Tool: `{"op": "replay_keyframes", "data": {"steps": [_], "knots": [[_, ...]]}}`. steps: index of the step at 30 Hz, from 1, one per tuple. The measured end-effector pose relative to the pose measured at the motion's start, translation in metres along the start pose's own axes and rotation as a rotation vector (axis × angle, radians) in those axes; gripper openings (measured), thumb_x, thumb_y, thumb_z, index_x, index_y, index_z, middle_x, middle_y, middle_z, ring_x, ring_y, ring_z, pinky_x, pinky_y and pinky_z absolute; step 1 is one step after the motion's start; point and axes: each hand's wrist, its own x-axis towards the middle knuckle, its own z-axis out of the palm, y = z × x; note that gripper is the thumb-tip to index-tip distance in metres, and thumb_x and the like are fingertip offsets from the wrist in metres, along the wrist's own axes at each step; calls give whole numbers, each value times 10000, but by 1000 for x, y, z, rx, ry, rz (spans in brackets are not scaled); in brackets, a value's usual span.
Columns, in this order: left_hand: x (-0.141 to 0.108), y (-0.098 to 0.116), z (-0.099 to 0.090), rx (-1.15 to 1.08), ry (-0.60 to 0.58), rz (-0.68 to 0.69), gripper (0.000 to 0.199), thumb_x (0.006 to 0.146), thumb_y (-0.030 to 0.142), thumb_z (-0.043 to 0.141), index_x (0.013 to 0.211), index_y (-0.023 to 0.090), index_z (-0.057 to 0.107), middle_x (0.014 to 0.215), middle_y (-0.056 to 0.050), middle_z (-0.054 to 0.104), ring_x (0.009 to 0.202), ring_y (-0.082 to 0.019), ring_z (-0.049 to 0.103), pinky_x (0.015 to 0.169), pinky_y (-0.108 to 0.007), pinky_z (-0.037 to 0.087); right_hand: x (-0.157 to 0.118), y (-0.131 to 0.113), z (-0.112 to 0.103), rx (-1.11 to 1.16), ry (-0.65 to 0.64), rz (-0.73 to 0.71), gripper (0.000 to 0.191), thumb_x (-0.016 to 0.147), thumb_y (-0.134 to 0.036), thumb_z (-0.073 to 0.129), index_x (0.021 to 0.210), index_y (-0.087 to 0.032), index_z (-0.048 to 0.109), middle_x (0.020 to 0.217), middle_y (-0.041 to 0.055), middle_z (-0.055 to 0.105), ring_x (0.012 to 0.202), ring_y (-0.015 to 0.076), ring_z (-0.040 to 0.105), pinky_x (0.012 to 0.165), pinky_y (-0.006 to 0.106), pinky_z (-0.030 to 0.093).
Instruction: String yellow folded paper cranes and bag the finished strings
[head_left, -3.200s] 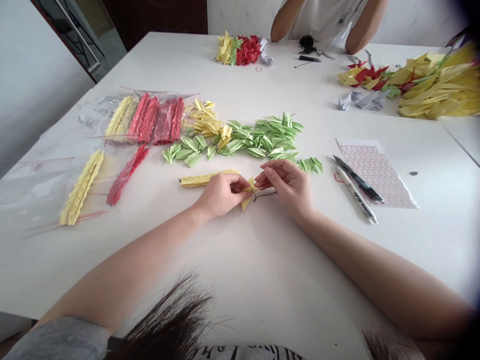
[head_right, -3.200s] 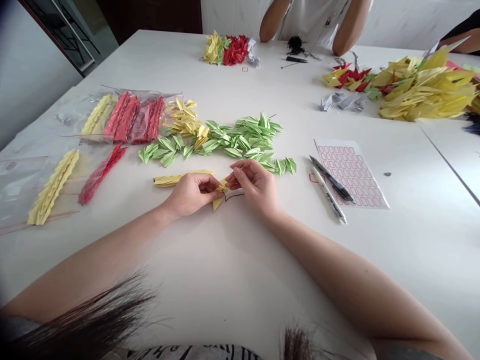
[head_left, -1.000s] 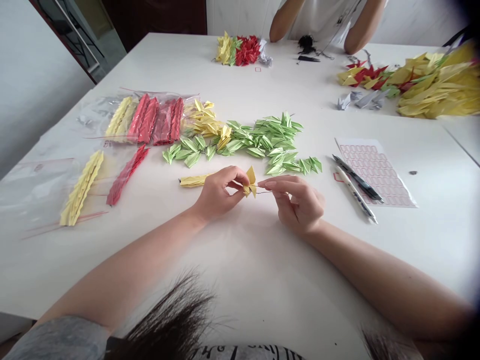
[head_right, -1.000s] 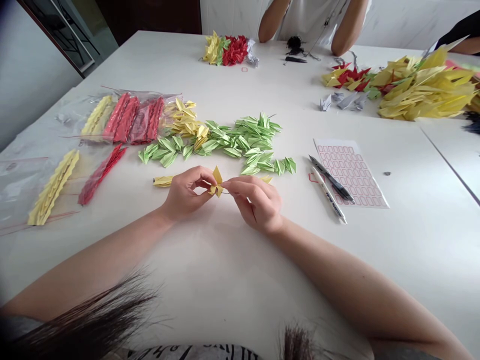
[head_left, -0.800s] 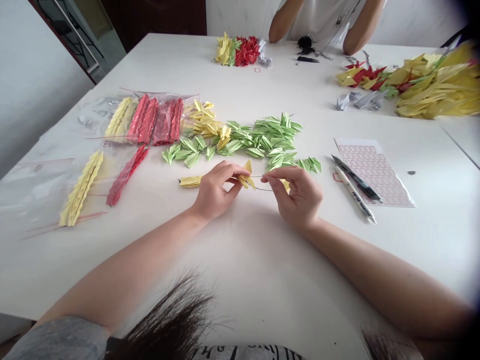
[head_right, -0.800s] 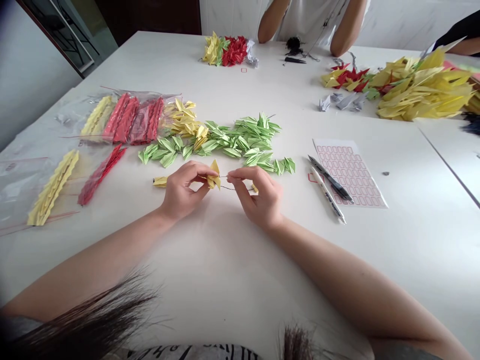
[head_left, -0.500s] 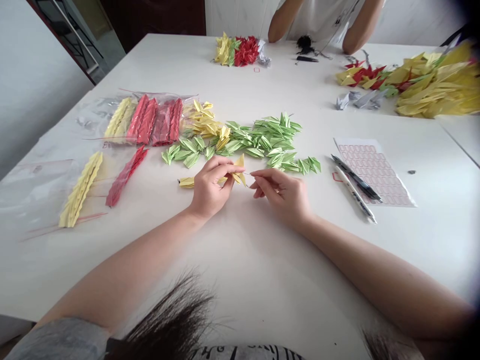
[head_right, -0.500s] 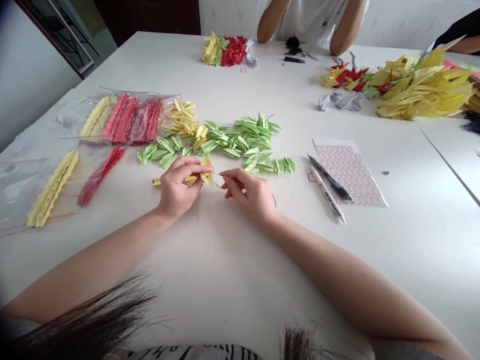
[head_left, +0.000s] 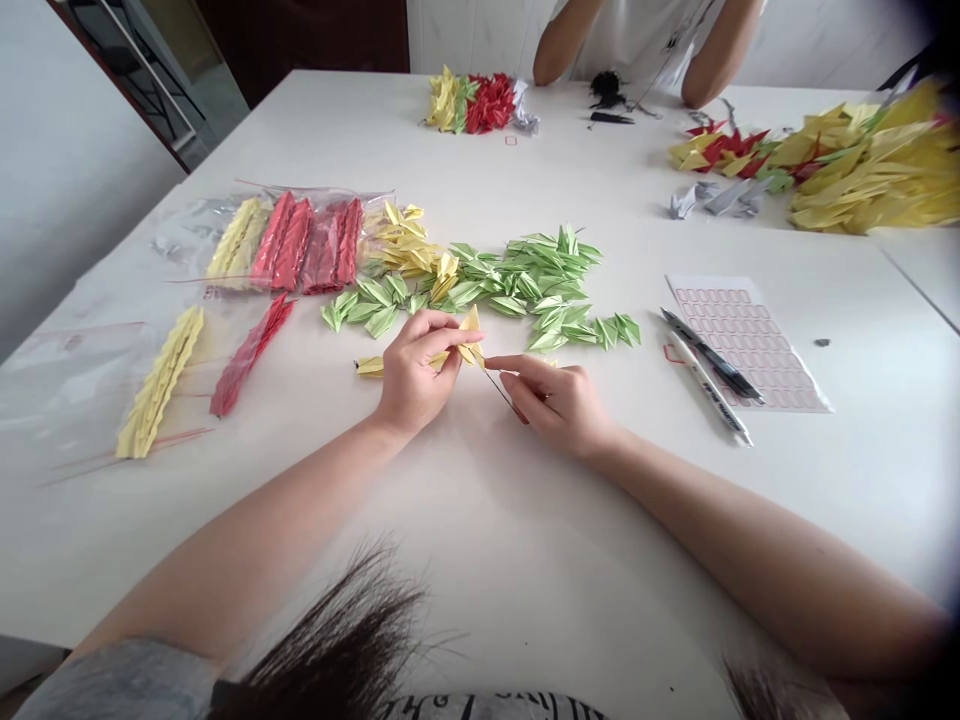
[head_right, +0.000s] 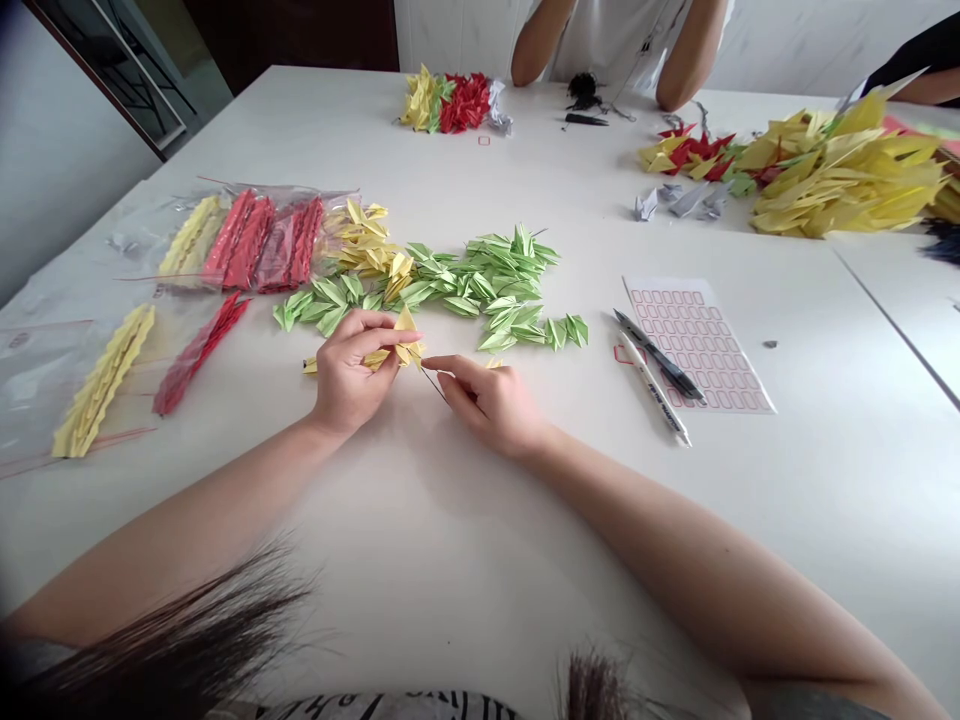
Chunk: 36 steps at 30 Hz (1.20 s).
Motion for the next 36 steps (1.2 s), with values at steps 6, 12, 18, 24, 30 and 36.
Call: {"op": "replay_keyframes", "data": {"steps": [6,12,18,24,30,36], "knots": [[-1,0,2,4,11,83,329,824,-34,589,948,223,752,914,-14,623,869,-112,638,776,-233,550,0,-1,1,2,3,-20,326,966,-270,456,1106,-134,718,476,-66,444,431,73,372,501,201,337],[-2,0,3,14,27,117,294,851,-7,590,959,217,748,911,-19,613,856,-108,635,757,-232,554,0,-5,1,-18,2,22,346,955,-268,441,1117,-132,716,471,-48,495,431,82,406,504,207,346],[-4,1,4,7,6,147,313,875,2,560,996,223,746,939,-30,616,866,-108,635,746,-230,557,-1,-6,2,-27,-12,61,343,954,-294,427,1090,-132,697,475,-50,500,425,89,404,515,215,359],[-3,3,3,-19,23,79,283,877,26,592,969,233,762,932,-22,634,859,-103,643,746,-216,558,2,-5,1,5,-80,98,282,972,-278,388,1112,-175,610,531,-47,570,470,106,493,580,215,424],[-3,4,3,-21,32,20,223,867,65,639,961,220,768,931,-28,652,870,-112,651,745,-222,566,3,-6,-2,82,-125,103,246,985,-269,360,1117,-199,555,598,-40,640,480,105,524,602,221,445],[-3,4,3,2,30,7,214,866,75,648,957,226,768,928,-24,662,867,-115,657,754,-235,568,2,-7,-1,106,-132,108,219,989,-269,360,1106,-207,534,622,-38,660,475,103,526,606,227,450]]}}
